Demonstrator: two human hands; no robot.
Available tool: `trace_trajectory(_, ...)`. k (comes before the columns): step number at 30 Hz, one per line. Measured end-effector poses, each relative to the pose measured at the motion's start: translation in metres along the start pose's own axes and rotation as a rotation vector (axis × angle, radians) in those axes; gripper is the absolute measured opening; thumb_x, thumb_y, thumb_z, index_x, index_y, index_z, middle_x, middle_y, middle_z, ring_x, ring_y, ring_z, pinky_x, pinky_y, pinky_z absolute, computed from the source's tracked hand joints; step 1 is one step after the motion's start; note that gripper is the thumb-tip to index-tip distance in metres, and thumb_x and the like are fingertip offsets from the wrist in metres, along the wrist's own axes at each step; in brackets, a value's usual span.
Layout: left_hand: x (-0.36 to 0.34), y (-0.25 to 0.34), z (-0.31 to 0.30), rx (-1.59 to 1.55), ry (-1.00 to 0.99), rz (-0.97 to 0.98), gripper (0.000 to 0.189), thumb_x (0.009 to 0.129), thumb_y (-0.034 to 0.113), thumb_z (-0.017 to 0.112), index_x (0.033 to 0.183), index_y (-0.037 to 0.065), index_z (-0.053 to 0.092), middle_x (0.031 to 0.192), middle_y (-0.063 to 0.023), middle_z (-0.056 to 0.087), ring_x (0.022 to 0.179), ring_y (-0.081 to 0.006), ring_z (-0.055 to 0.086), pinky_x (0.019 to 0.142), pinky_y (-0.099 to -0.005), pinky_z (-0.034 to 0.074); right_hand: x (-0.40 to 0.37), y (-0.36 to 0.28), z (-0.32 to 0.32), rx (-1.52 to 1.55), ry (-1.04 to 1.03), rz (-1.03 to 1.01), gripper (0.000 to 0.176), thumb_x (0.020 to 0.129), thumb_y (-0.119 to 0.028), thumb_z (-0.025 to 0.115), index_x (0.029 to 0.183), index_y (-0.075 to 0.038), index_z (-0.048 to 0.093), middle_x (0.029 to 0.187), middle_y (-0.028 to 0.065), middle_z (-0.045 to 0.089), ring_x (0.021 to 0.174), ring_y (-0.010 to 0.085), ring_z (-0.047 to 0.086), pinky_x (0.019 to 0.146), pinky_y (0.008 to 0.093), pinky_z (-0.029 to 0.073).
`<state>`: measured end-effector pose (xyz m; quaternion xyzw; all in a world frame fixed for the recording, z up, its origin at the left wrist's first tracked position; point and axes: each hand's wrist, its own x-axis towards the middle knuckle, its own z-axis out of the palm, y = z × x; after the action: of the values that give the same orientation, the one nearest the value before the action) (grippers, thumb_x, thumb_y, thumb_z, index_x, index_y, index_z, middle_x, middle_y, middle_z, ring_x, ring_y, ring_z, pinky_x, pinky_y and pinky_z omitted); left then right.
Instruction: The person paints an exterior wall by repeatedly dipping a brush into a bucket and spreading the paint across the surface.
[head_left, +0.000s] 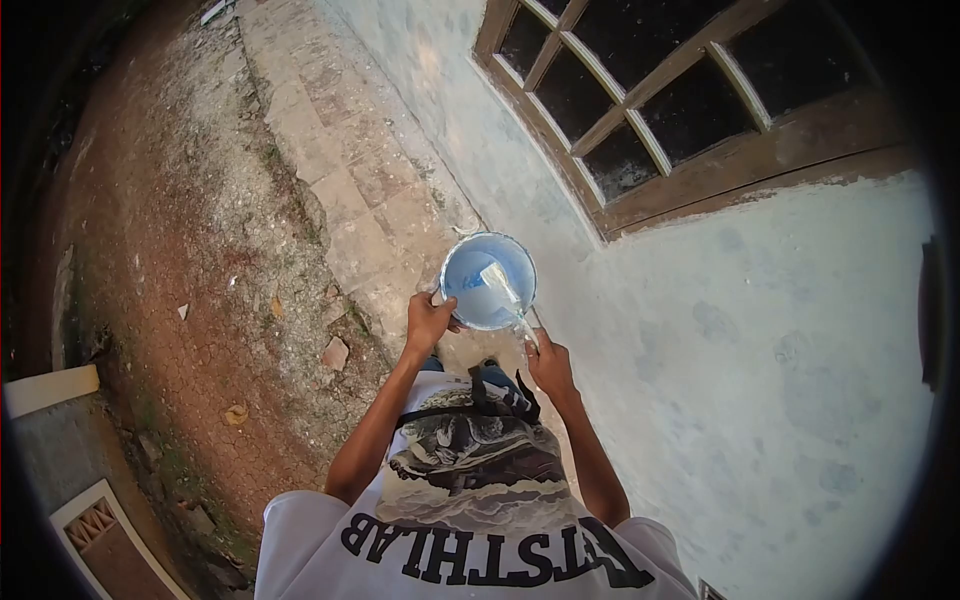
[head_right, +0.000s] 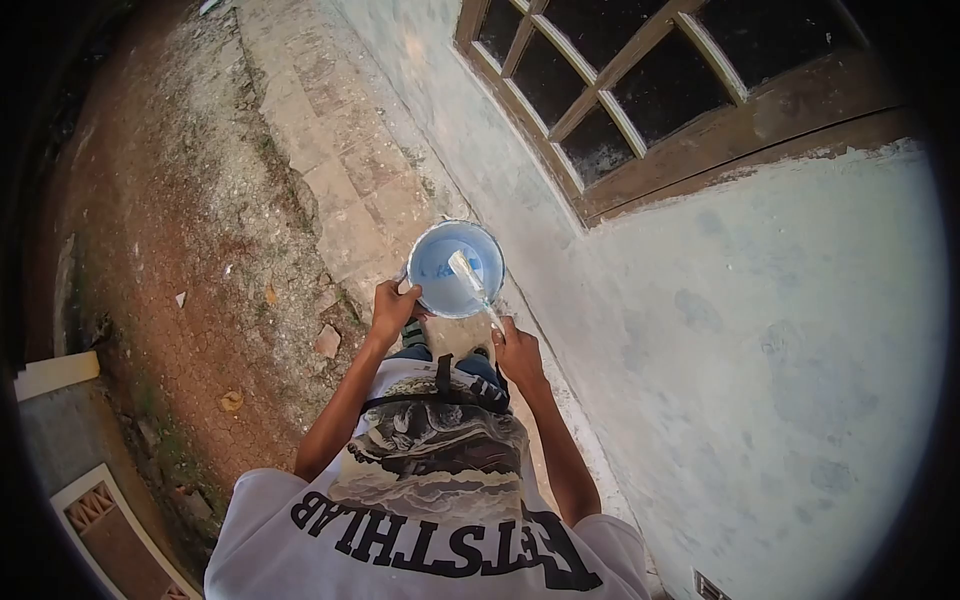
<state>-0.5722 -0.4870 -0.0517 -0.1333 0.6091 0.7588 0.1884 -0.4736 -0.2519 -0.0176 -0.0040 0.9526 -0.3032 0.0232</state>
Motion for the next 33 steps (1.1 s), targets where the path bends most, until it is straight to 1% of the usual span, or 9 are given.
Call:
trace_trajectory(9, -0.004, 0.007, -0.001, -0.053, 0.005, -0.019, 0.034, 0.086, 0.005, 0.058, 0.102, -0.023, 0.048, 0.065, -0.0224, 0.064, 0.051, -0.0265, 0.066, 0.043, -0.0299, 0.053, -0.004, -0.018, -0.005, 0.088, 0.16, -0.063, 0.022, 0.087, -0.009, 0.055, 0.107, -0.001, 0.051, 0.063, 0.0213, 0.057, 0.056, 0.0409, 0.058, 0.051, 0.0444, 0.044)
trace_trajectory(13, -0.004, 0.006, 0.001, -0.048, 0.011, 0.012, 0.033, 0.086, 0.005, 0.059, 0.101, -0.023, 0.048, 0.065, -0.0221, 0.063, 0.05, -0.026, 0.066, 0.043, -0.0297, 0.053, -0.002, 0.0, 0.015, 0.0, 0.065, -0.024, 0.023, 0.087, -0.01, 0.056, 0.107, 0.0, 0.051, 0.063, 0.0207, 0.058, 0.056, 0.0406, 0.058, 0.051, 0.0448, 0.045)
trace_trajectory(19, -0.001, 0.007, -0.004, -0.055, 0.007, -0.012, 0.031, 0.086, 0.005, 0.06, 0.096, -0.022, 0.049, 0.064, -0.0219, 0.063, 0.05, -0.0253, 0.065, 0.042, -0.0295, 0.053, -0.005, -0.018, 0.001, 0.123, 0.18, -0.023, 0.02, 0.087, -0.011, 0.056, 0.103, 0.0, 0.053, 0.062, 0.0212, 0.057, 0.057, 0.041, 0.058, 0.052, 0.044, 0.045)
trace_trajectory(22, 0.001, 0.005, -0.003, -0.045, 0.001, 0.01, 0.029, 0.085, 0.005, 0.06, 0.092, -0.021, 0.05, 0.064, -0.0221, 0.063, 0.05, -0.0255, 0.065, 0.042, -0.0294, 0.053, -0.001, -0.015, 0.001, 0.105, 0.188, -0.026, 0.018, 0.087, -0.01, 0.056, 0.1, 0.001, 0.054, 0.061, 0.0211, 0.056, 0.057, 0.0399, 0.058, 0.052, 0.0432, 0.045)
trace_trajectory(25, 0.001, 0.004, 0.0, -0.005, -0.012, 0.04, 0.028, 0.085, 0.006, 0.06, 0.09, -0.02, 0.05, 0.065, -0.0224, 0.063, 0.05, -0.0258, 0.065, 0.042, -0.0293, 0.053, 0.003, -0.004, 0.011, 0.089, 0.123, -0.016, 0.024, 0.086, -0.014, 0.058, 0.101, 0.005, 0.056, 0.059, 0.0206, 0.056, 0.051, 0.0335, 0.059, 0.049, 0.0413, 0.045)
trace_trajectory(27, 0.003, 0.006, -0.001, 0.034, -0.019, 0.061, 0.028, 0.085, 0.006, 0.06, 0.089, -0.02, 0.05, 0.065, -0.0226, 0.063, 0.05, -0.0258, 0.065, 0.042, -0.0292, 0.053, 0.002, -0.005, 0.015, 0.311, 0.094, 0.147, 0.026, 0.09, -0.022, 0.057, 0.095, 0.004, 0.057, 0.052, 0.0138, 0.053, 0.042, 0.022, 0.051, 0.043, 0.0348, 0.039)
trace_trajectory(28, 0.003, 0.005, -0.001, 0.025, -0.02, 0.027, 0.028, 0.085, 0.006, 0.06, 0.089, -0.02, 0.051, 0.066, -0.0223, 0.063, 0.05, -0.0255, 0.065, 0.042, -0.0291, 0.053, 0.002, -0.006, 0.015, 0.31, 0.1, 0.155, 0.026, 0.09, -0.022, 0.057, 0.095, 0.004, 0.057, 0.052, 0.0138, 0.053, 0.042, 0.022, 0.051, 0.043, 0.0348, 0.039)
trace_trajectory(30, 0.006, 0.003, 0.002, 0.023, -0.032, -0.01, 0.028, 0.085, 0.006, 0.06, 0.09, -0.02, 0.051, 0.066, -0.0219, 0.063, 0.05, -0.0252, 0.065, 0.042, -0.0289, 0.053, 0.003, -0.011, 0.015, 1.068, 0.02, 0.719, 0.031, 0.091, -0.03, 0.056, 0.083, 0.0, 0.054, 0.057, 0.0058, 0.05, 0.042, 0.0124, 0.038, 0.042, 0.0264, 0.029)
trace_trajectory(33, 0.008, -0.001, 0.007, 0.003, -0.048, -0.028, 0.027, 0.085, 0.006, 0.06, 0.092, -0.02, 0.052, 0.066, -0.0206, 0.063, 0.051, -0.0245, 0.066, 0.043, -0.0286, 0.053, 0.003, -0.02, 0.0, 1.321, -0.039, 0.84, 0.033, 0.091, -0.035, 0.055, 0.084, -0.002, 0.053, 0.064, 0.0001, 0.047, 0.044, 0.0057, 0.032, 0.042, 0.0209, 0.024)
